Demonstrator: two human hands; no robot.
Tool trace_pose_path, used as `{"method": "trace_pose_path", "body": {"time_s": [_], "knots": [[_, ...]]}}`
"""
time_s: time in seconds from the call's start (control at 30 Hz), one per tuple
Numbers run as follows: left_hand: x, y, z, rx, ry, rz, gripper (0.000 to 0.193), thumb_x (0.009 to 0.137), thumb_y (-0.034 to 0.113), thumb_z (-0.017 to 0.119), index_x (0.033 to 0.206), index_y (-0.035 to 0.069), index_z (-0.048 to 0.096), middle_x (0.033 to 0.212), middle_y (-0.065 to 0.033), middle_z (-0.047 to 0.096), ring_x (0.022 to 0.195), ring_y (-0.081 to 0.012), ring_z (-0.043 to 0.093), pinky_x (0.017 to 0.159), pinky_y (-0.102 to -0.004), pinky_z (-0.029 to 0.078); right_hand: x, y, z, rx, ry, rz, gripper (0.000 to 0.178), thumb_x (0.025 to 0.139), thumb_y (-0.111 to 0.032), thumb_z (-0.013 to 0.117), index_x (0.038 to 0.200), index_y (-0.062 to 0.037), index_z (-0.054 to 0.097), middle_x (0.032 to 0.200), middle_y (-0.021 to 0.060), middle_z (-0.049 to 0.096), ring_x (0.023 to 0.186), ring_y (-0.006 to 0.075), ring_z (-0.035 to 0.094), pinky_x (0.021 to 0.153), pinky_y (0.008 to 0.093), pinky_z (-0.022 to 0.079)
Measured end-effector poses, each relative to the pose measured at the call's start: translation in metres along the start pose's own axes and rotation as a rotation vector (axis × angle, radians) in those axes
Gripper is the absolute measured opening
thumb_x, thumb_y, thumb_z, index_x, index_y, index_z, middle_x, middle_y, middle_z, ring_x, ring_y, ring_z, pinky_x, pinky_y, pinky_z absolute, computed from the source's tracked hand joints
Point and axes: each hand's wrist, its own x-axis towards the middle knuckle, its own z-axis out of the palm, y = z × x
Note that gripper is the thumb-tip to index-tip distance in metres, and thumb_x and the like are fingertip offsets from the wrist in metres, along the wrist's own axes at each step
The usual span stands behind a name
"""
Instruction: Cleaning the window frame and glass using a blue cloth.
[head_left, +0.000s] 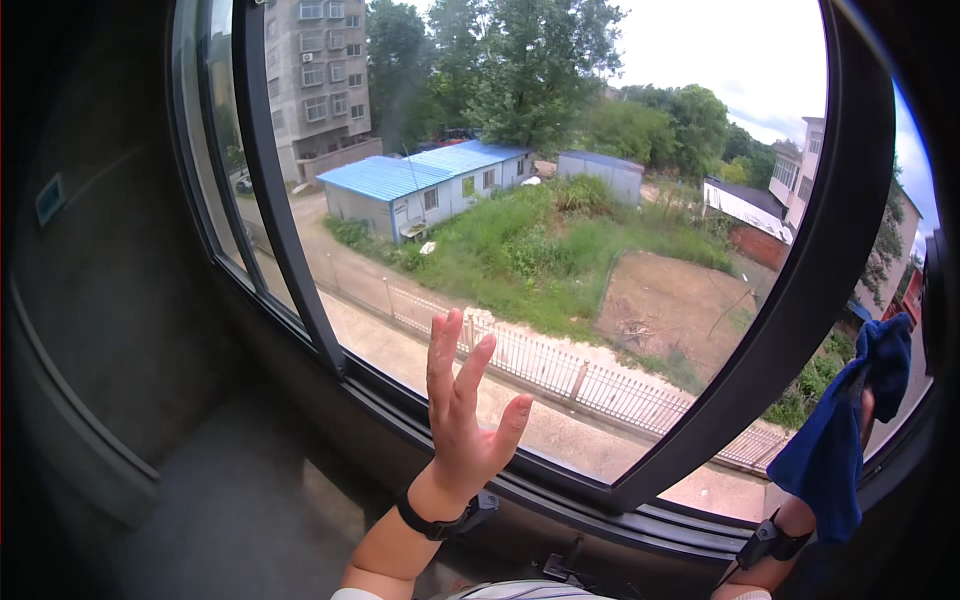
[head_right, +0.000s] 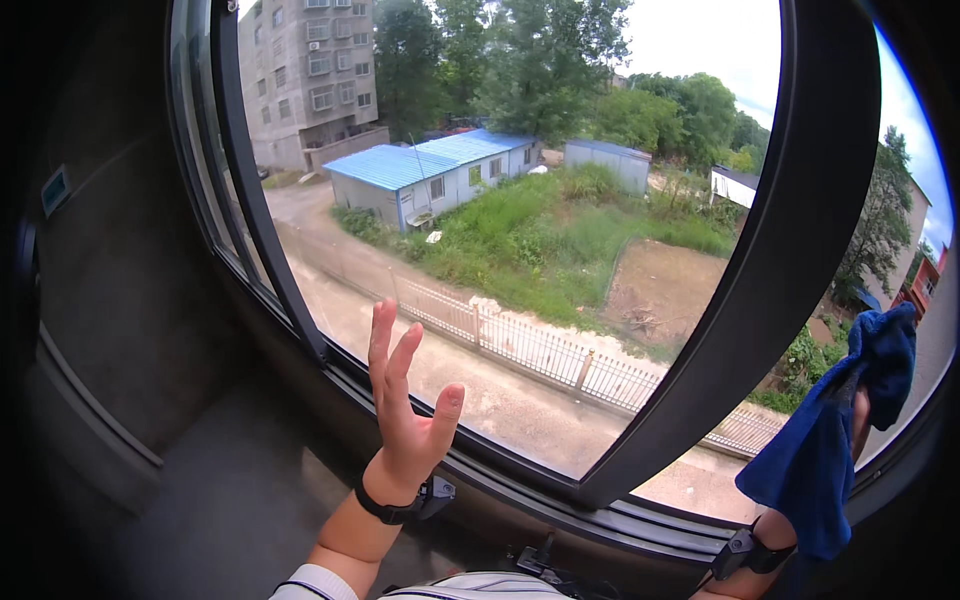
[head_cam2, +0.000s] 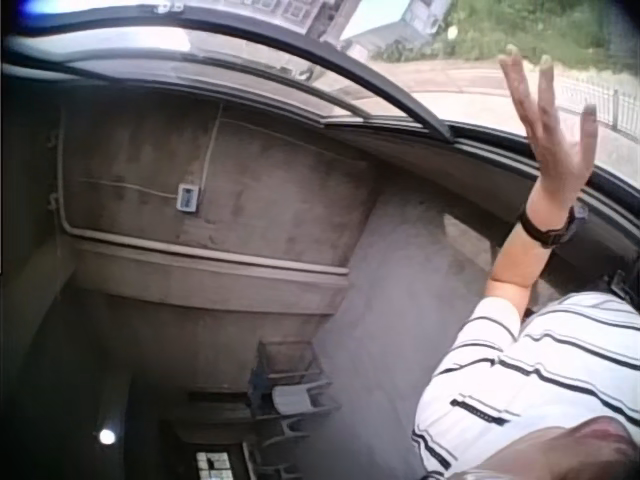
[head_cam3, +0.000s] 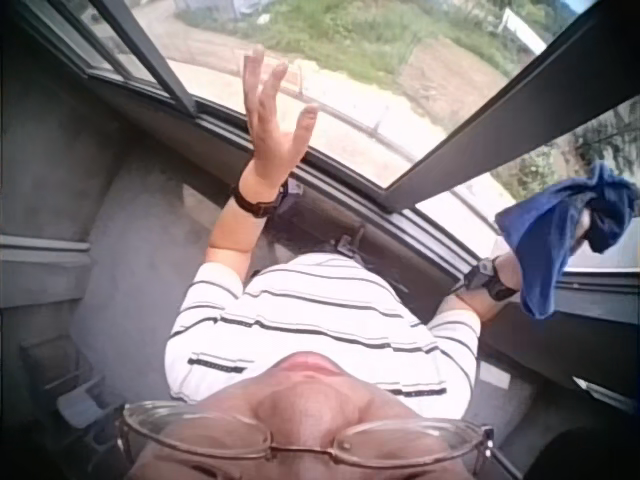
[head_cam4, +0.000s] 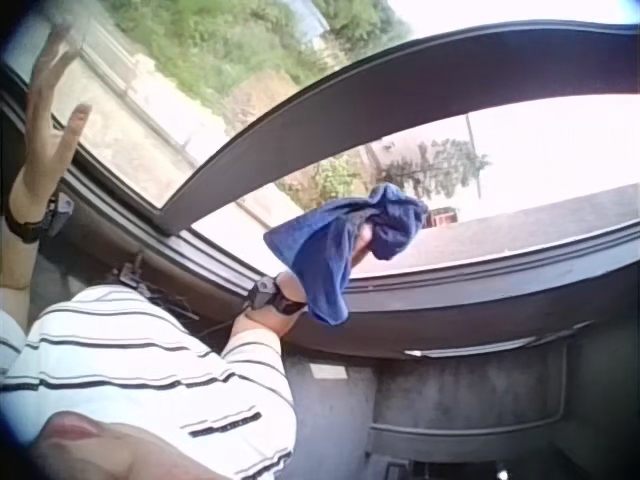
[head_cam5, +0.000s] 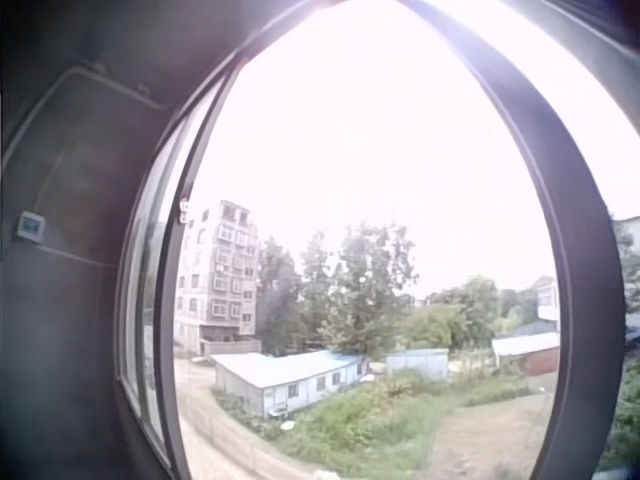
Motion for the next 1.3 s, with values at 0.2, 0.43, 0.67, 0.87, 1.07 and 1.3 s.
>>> {"method": "trace_pose_path", "body": {"time_s": [0.2,0.43,0.67,0.87,1.07,1.3], "knots": [[-0.011,-0.026,0.068,0.173,0.03,0.034,0.086,0.098,0.048,0.052,0.158,0.003,0.011,0.163,-0.029,0.003,0.151,-0.0456,0.001,0.119,-0.0587,0.005,0.1,0.01,0.047,-0.148,-0.217,-0.183,0.037,0.092,-0.012,0.068,0.126,0.0006,0.06,0.121,0.0129,0.061,0.118,0.0251,0.058,0.101,0.036,0.047],[-0.02,-0.032,0.081,0.255,0.061,0.039,0.087,0.1,0.059,0.036,0.157,-0.001,0.009,0.162,-0.0305,0.003,0.151,-0.0462,0.001,0.118,-0.0616,-0.001,0.1,-0.035,0.201,0.734,-0.563,0.227,0.041,0.097,-0.008,0.058,0.136,0.0017,0.05,0.128,0.0126,0.06,0.122,0.0235,0.058,0.105,0.0404,0.046],[-0.034,-0.015,0.094,0.249,0.072,0.011,0.087,0.099,0.06,0.036,0.156,-0.003,0.015,0.158,-0.0375,0.008,0.148,-0.0531,0.006,0.115,-0.0662,0.002,0.072,-0.097,0.288,1.465,-1.406,0.007,0.067,0.099,-0.041,0.056,0.148,0.001,0.035,0.144,0.017,0.048,0.13,0.0286,0.052,0.109,0.0434,0.042],[-0.035,0.009,0.108,0.242,0.066,0.056,0.09,0.098,0.062,0.037,0.157,0.0,0.011,0.162,-0.0314,0.006,0.151,-0.0469,0.003,0.116,-0.064,-0.001,-0.028,-0.034,0.317,1.081,-1.623,0.193,0.066,0.101,-0.046,0.05,0.147,-0.0004,0.037,0.143,0.0141,0.05,0.128,0.0249,0.052,0.107,0.0406,0.043],[-0.042,0.043,0.126,0.259,0.032,0.041,0.091,0.097,0.063,0.037,0.158,0.001,0.009,0.161,-0.0336,0.003,0.15,-0.0495,0.003,0.116,-0.0645,0.0,-0.026,-0.024,0.311,0.762,-1.628,-0.064,0.067,0.103,-0.051,0.044,0.147,-0.0018,0.039,0.142,0.0113,0.052,0.126,0.0212,0.053,0.105,0.0378,0.044],[-0.049,0.08,0.147,0.218,0.041,0.016,0.095,0.096,0.062,0.045,0.158,0.001,0.009,0.16,-0.0354,0.004,0.15,-0.0499,0.001,0.114,-0.0673,-0.002,0.112,-0.12,0.229,1.3,-1.528,-0.068,0.087,0.098,-0.063,0.043,0.154,-0.0008,0.023,0.153,0.0175,0.039,0.138,0.0302,0.044,0.116,0.0453,0.035]]}}
